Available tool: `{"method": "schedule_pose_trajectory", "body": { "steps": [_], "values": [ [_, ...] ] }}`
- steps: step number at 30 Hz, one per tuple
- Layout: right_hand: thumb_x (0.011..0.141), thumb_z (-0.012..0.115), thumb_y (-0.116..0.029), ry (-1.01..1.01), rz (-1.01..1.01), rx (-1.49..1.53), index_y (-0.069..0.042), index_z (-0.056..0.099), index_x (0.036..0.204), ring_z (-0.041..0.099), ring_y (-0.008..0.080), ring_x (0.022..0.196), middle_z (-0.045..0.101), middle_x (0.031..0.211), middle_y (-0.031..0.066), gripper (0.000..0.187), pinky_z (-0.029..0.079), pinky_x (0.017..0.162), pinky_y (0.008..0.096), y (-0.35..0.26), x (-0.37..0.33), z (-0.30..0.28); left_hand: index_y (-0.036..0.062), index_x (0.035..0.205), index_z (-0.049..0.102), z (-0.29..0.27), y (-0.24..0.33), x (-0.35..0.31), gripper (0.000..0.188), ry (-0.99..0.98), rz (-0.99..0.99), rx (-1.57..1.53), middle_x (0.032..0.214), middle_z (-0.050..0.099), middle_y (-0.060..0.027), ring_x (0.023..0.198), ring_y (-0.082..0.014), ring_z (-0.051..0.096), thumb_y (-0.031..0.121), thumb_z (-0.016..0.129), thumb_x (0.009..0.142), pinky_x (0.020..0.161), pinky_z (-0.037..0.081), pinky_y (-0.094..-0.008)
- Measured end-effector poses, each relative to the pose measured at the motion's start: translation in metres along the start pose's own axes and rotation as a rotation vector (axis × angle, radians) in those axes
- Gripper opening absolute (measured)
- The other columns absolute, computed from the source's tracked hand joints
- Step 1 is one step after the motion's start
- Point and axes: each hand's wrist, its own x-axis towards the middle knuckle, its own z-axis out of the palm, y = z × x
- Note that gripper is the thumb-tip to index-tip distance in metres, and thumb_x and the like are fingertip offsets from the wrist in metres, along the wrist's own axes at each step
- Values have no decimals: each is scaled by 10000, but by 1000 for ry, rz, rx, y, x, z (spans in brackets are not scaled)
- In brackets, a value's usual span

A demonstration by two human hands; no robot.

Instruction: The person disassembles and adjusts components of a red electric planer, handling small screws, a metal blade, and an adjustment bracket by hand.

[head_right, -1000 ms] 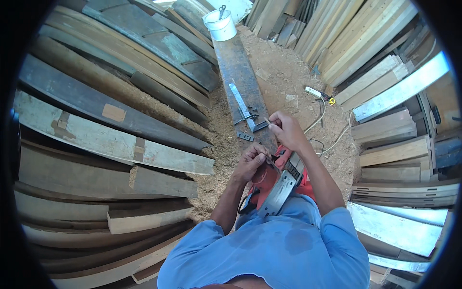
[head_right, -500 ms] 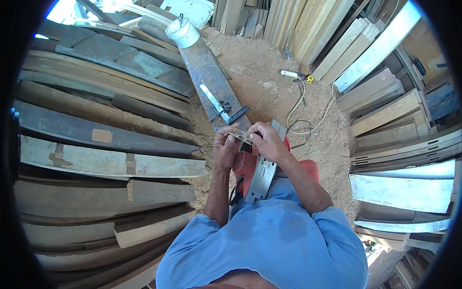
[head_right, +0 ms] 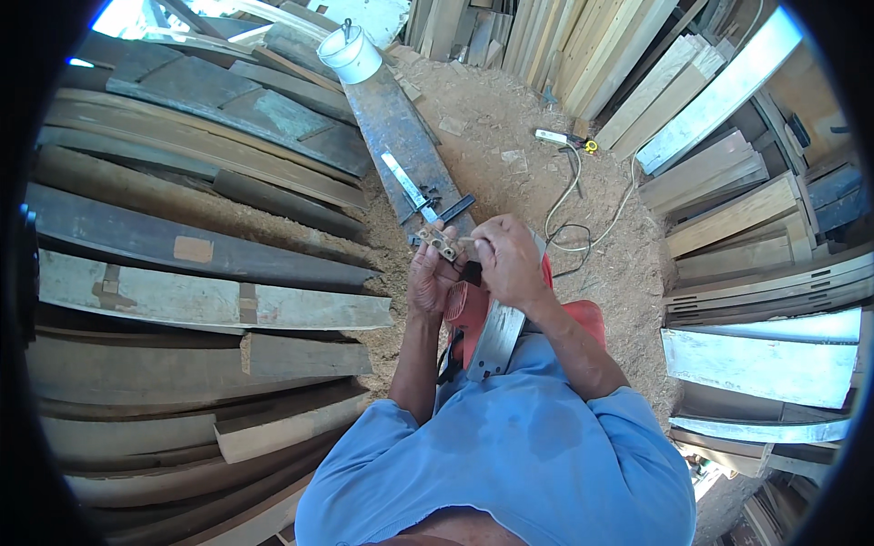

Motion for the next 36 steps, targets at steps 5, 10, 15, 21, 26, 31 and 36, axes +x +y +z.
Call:
{"method": "schedule_pose_trajectory", "body": {
  "steps": [5,10,15,21,26,31,36],
  "values": [
    [911,614,-102,-173,20,75,-31,691,1012,630,342,919,652,929,154,145,495,828,438,10,8,-1,95,1544,305,8,4,2,675,-24,-26,31,1323,589,-158,1123,-277,657,166,664,978,921,606,-431],
    [919,615,-120,-282,17,46,-39,698,1029,626,351,912,647,919,160,159,494,818,442,6,10,-2,114,1560,288,3,5,8,686,-60,-71,24,1328,588,-158,1117,-282,660,153,655,981,912,608,-435],
    [896,632,-88,-365,8,-28,-17,704,987,635,345,865,648,880,166,136,501,791,437,6,3,-5,109,1573,256,-5,5,13,718,-60,-62,91,1298,611,-134,1107,-246,662,149,660,981,906,605,-424],
    [887,625,-97,-223,146,292,-21,654,889,636,362,823,646,815,163,81,497,775,453,-5,15,-6,99,1587,229,4,6,13,743,-135,-86,134,1331,590,-111,1169,-231,628,147,658,983,952,579,-413],
    [882,626,-97,-137,79,79,-24,645,911,634,361,858,652,850,163,81,495,784,457,4,17,13,89,1601,195,12,5,11,775,-110,-95,201,1372,551,-109,1183,-230,616,142,657,982,1007,537,-415],
    [885,619,-90,-34,71,43,-21,648,947,633,367,884,660,879,168,97,493,798,466,2,20,27,86,1602,197,19,7,12,772,-100,-123,272,1424,518,-84,1247,-221,579,160,656,986,1031,521,-401],
    [880,628,-94,-76,48,216,-13,662,922,648,378,870,670,886,177,98,502,798,470,-2,22,29,78,1598,217,16,9,9,753,-151,-106,254,1435,511,-67,1254,-191,570,178,653,992,1017,530,-367]
  ]
}}
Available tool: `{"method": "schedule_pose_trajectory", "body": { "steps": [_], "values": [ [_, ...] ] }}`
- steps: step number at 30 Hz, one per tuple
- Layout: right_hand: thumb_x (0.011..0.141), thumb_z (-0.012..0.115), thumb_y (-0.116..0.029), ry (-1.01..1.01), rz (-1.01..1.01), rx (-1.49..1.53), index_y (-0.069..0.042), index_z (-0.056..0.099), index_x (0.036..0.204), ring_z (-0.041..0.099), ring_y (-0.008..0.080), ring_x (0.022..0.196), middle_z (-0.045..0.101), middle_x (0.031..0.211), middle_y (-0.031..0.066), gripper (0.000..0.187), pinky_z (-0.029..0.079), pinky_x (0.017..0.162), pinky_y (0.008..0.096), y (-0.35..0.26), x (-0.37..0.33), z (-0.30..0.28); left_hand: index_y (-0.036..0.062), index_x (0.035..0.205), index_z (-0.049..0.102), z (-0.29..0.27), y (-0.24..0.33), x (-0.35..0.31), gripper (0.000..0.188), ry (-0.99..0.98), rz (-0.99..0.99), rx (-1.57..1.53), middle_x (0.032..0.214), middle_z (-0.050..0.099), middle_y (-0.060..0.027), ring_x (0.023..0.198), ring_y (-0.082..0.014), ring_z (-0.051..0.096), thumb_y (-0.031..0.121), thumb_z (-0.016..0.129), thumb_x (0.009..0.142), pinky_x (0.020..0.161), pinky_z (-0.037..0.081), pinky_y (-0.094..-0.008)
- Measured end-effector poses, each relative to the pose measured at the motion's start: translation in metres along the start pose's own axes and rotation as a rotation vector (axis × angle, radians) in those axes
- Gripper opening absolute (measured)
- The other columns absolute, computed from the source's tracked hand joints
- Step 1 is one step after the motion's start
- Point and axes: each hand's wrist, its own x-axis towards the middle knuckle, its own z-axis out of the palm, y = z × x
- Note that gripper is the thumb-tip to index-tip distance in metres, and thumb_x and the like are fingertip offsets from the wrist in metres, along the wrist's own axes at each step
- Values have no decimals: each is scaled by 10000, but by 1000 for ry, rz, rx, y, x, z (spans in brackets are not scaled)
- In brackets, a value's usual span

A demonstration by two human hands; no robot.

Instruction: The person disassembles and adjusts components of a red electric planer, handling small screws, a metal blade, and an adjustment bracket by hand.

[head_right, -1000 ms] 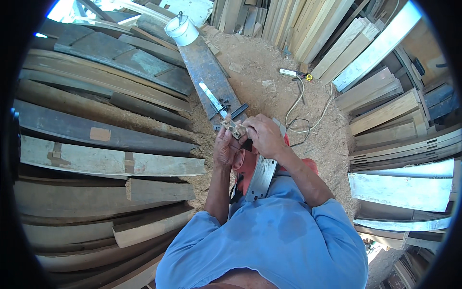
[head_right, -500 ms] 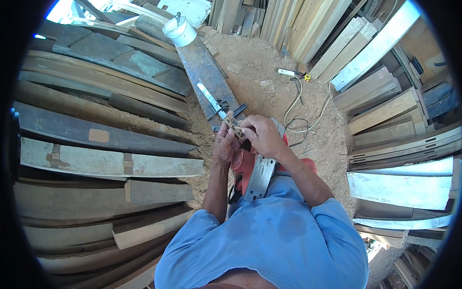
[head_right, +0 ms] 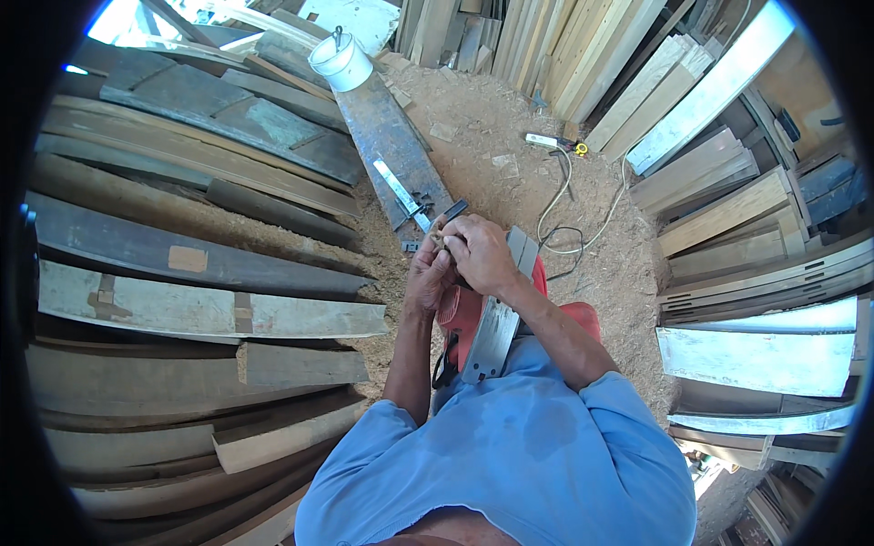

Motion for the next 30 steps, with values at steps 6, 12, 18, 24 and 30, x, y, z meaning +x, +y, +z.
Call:
{"method": "schedule_pose_trajectory", "body": {
  "steps": [6,12,18,24,30],
  "values": [
    [867,647,-103,8,48,-86,-19,681,915,654,373,856,677,891,179,102,508,801,461,8,3,-5,72,1593,231,2,-1,1,752,64,-43,61,1425,524,-74,1240,-188,580,185,662,986,1010,533,-352],
    [877,651,-93,-49,83,-72,2,696,929,663,325,846,690,892,156,117,517,799,405,6,6,-14,67,1589,241,-3,-1,0,736,70,-49,85,1411,538,-80,1213,-191,596,174,654,990,1006,536,-359],
    [884,625,-123,-183,-19,35,-14,690,925,650,354,875,668,878,176,133,506,804,447,3,-6,-21,58,1582,249,-4,-3,1,737,-2,-13,-33,1370,558,-104,1189,-230,617,191,662,986,1025,526,-407],
    [875,639,-115,-80,23,2,-10,678,918,646,346,841,657,859,170,120,501,787,450,7,-12,-19,51,1587,227,2,-3,1,743,32,-17,-4,1316,579,-100,1179,-235,619,185,651,992,1018,525,-408],
    [871,642,-90,-97,159,48,-4,661,907,644,349,854,663,864,165,95,499,795,447,9,-7,-20,59,1587,241,-9,-5,1,698,37,-30,72,1383,552,-101,1240,-230,584,152,619,1007,1058,495,-403]
  ]
}}
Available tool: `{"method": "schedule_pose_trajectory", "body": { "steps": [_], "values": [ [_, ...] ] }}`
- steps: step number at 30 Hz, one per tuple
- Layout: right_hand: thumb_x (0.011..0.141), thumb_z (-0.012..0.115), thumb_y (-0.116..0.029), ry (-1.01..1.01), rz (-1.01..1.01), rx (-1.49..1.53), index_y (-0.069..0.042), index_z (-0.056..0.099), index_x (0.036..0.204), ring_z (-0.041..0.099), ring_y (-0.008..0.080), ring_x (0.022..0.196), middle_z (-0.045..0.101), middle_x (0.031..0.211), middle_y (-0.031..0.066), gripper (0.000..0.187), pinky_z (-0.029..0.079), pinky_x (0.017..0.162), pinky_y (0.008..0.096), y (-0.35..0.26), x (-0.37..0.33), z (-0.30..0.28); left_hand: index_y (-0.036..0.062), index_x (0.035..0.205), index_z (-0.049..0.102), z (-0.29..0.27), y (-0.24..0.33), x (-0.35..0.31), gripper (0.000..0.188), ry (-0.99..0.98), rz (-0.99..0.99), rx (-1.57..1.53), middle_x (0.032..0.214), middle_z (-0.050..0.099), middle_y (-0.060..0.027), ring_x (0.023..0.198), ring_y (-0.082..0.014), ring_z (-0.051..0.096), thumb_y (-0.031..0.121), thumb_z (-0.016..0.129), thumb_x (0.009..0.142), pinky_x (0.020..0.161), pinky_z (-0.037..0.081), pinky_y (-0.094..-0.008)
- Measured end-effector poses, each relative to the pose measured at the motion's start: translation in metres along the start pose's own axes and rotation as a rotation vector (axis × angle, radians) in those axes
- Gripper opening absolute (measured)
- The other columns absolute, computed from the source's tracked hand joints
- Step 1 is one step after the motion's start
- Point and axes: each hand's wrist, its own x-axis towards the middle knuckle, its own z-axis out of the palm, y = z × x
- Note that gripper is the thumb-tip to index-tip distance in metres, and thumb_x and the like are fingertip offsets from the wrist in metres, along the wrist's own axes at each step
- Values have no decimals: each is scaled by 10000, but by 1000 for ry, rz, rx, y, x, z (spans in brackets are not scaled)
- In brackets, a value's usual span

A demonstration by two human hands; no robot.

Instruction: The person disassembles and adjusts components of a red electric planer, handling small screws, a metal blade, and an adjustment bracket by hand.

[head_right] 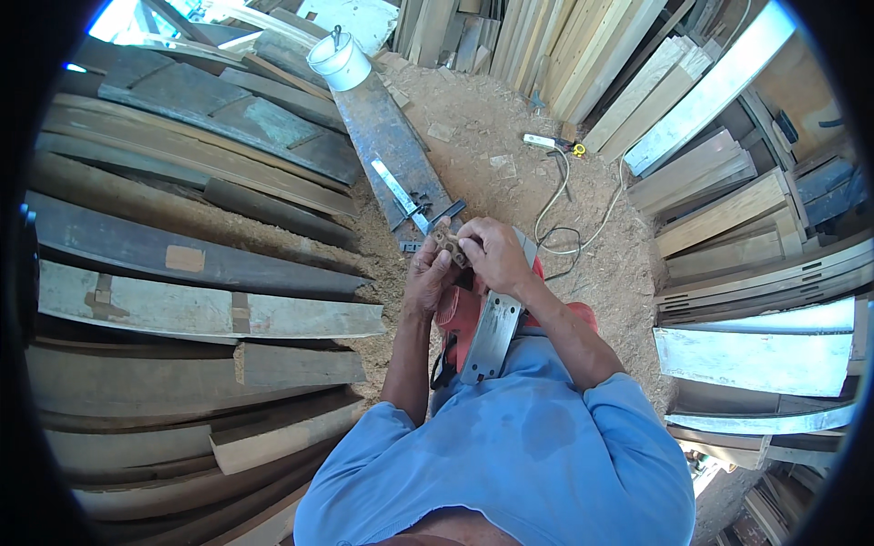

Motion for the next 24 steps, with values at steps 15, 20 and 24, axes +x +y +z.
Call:
{"method": "schedule_pose_trajectory", "body": {
  "steps": [15,20,24],
  "values": [
    [872,618,-92,-16,-226,-52,-9,673,915,655,359,877,688,922,169,108,512,829,452,-12,8,1,30,1535,349,11,5,-2,682,-64,-7,9,1387,559,-87,1278,-201,554,196,689,968,1066,468,-357],
    [884,622,-116,-33,-154,-78,-34,681,929,650,350,908,679,910,158,111,506,826,445,-15,14,-13,36,1537,337,9,2,-1,657,15,13,15,1362,568,-96,1249,-212,577,201,661,989,1078,475,-399],
    [876,633,-104,-27,-168,-244,-36,678,926,637,346,863,649,860,146,96,496,783,445,-9,8,-12,32,1535,334,-2,-5,0,636,6,42,-64,1338,580,-99,1214,-210,599,162,643,994,1064,490,-391]
  ]
}}
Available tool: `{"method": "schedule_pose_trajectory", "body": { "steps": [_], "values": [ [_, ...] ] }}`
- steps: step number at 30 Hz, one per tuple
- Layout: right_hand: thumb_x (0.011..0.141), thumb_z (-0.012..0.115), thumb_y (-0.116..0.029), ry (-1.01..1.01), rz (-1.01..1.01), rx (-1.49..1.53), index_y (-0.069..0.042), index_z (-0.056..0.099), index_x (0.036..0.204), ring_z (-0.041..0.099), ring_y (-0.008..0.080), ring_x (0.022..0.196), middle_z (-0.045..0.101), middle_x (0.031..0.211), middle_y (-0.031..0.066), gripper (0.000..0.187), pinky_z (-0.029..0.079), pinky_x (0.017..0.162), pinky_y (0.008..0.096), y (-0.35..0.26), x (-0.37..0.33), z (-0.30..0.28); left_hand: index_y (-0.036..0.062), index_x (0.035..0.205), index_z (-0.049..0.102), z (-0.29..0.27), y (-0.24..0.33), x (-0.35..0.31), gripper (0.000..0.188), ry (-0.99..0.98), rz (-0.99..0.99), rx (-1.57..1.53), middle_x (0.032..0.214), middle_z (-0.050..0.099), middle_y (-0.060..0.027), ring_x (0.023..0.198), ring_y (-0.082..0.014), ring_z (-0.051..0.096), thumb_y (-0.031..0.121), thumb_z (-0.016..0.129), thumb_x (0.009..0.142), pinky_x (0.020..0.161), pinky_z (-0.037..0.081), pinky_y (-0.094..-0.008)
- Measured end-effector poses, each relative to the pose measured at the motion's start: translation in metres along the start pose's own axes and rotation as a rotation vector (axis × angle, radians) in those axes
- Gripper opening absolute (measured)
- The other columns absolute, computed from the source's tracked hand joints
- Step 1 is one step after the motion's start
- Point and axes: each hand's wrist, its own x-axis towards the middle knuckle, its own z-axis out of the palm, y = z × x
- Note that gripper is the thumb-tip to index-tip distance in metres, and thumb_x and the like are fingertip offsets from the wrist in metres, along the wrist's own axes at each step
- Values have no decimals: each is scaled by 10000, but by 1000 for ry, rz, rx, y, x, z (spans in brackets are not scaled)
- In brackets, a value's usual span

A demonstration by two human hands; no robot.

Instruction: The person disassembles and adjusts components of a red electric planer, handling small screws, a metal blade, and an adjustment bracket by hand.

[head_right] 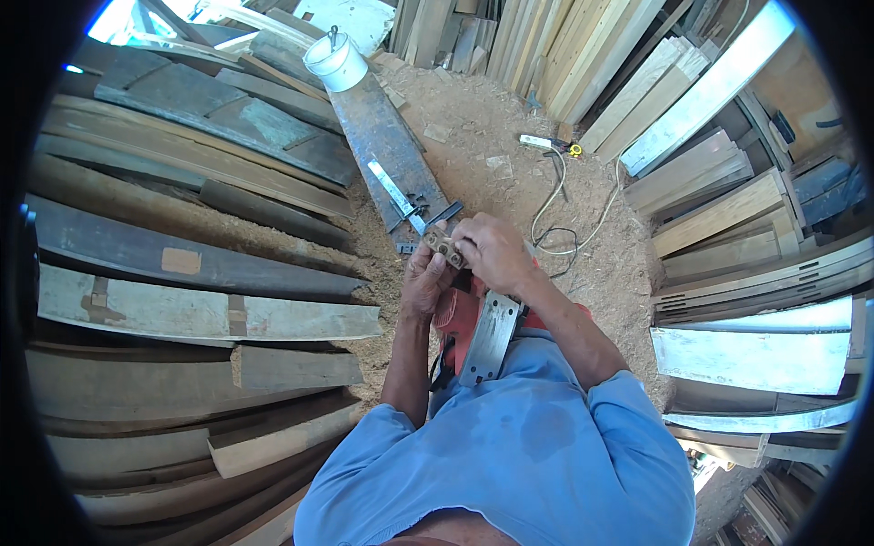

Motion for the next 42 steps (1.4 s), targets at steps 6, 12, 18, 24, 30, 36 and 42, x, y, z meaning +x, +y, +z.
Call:
{"method": "schedule_pose_trajectory", "body": {
  "steps": [6,12,18,24,30,36,42],
  "values": [
    [917,620,-152,-64,-5,-54,-65,658,942,617,347,847,602,852,133,98,483,773,461,10,-18,5,42,1528,337,1,0,0,630,-9,34,-94,1286,625,-114,1171,-246,639,161,646,991,1023,529,-434],
    [939,619,-155,25,-20,-58,-77,658,985,609,347,828,578,860,134,98,484,735,456,0,-16,1,14,1510,356,5,10,2,615,-30,-5,-81,1278,629,-134,1148,-252,651,183,643,994,986,553,-427],
    [938,627,-148,37,-28,-53,-73,669,1025,606,349,830,572,860,134,122,485,723,453,6,-17,2,2,1486,396,-1,11,6,587,-87,-103,-51,1175,650,-115,1002,-216,673,235,625,999,853,588,-360],
    [931,631,-139,-77,-34,-46,-60,663,1012,604,356,842,572,875,142,117,485,740,452,7,-16,1,3,1443,458,13,15,12,535,-22,-132,-219,1067,651,-78,880,-170,666,327,528,1023,699,573,-317],
    [914,630,-117,-106,-73,23,-54,664,1011,603,356,858,580,888,151,120,484,768,444,8,-20,23,2,1286,569,-20,-1,20,533,8,-123,-296,1053,672,-123,891,-235,669,432,374,1039,745,563,-356],
    [905,634,-118,-181,-118,103,-34,663,980,608,350,873,593,884,166,116,488,791,447,1,-15,31,-36,1198,584,3,7,24,601,221,-46,-377,1112,673,-181,1016,-313,647,487,336,1036,931,518,-442],
    [861,662,-105,4,1,26,-40,658,939,626,349,875,627,886,160,102,503,812,446,5,-7,31,-30,1156,593,13,7,27,694,274,-48,-502,1075,682,-185,999,-311,651,587,302,1024,944,509,-426]
  ]
}}
